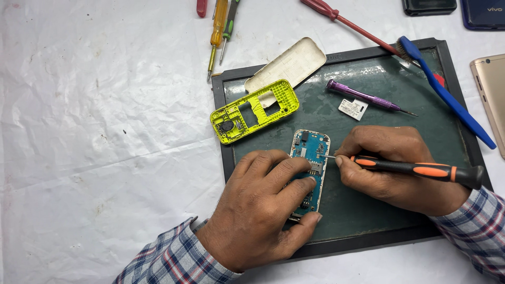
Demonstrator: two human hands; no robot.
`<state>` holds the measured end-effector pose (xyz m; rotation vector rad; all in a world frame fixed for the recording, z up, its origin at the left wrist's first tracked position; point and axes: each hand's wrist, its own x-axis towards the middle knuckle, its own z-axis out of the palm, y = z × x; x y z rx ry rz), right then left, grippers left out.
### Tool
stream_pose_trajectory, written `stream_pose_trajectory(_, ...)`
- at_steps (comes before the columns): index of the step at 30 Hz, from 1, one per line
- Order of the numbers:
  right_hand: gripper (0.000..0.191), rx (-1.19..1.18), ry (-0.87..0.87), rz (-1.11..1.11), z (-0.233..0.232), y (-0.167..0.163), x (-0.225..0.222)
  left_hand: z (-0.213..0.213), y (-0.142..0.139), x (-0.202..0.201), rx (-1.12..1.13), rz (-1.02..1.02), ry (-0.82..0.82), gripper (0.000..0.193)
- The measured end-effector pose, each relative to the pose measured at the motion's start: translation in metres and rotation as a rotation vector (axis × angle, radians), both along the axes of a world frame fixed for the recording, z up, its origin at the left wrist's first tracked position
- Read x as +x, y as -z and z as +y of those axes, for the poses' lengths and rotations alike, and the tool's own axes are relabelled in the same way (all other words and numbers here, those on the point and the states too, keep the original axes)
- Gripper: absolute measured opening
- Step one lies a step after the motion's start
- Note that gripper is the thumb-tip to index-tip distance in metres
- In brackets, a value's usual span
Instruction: The person cleans a disassembled feature phone's circuit board with a toothbrush, then uses a screwdriver to pry and work on the board and the yellow housing. They handle the keypad assembly, reattach the board to the housing, and continue brushing the board while holding a paper label marked FBM.
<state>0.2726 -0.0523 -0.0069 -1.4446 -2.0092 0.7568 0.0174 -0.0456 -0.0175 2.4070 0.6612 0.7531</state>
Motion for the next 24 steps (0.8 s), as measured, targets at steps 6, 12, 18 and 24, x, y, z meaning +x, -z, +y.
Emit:
stream_pose_trajectory(6,0.008,0.008,0.001,0.009,-0.001,0.002,0.002,0.0,0.0,0.0,0.003,0.012,-0.003,0.041)
stream_pose_trajectory(12,0.006,0.018,0.04,0.128,-0.005,0.005,0.011,0.0,-0.002,0.0,0.002,0.008,0.003,0.042)
stream_pose_trajectory(18,0.009,0.058,0.096,0.159,-0.008,0.006,0.018,-0.002,-0.004,-0.001,-0.032,-0.127,-0.145,0.039)
stream_pose_trajectory(24,0.01,0.033,0.104,0.169,-0.01,0.004,0.018,-0.002,-0.007,0.0,-0.074,-0.032,-0.258,0.033)
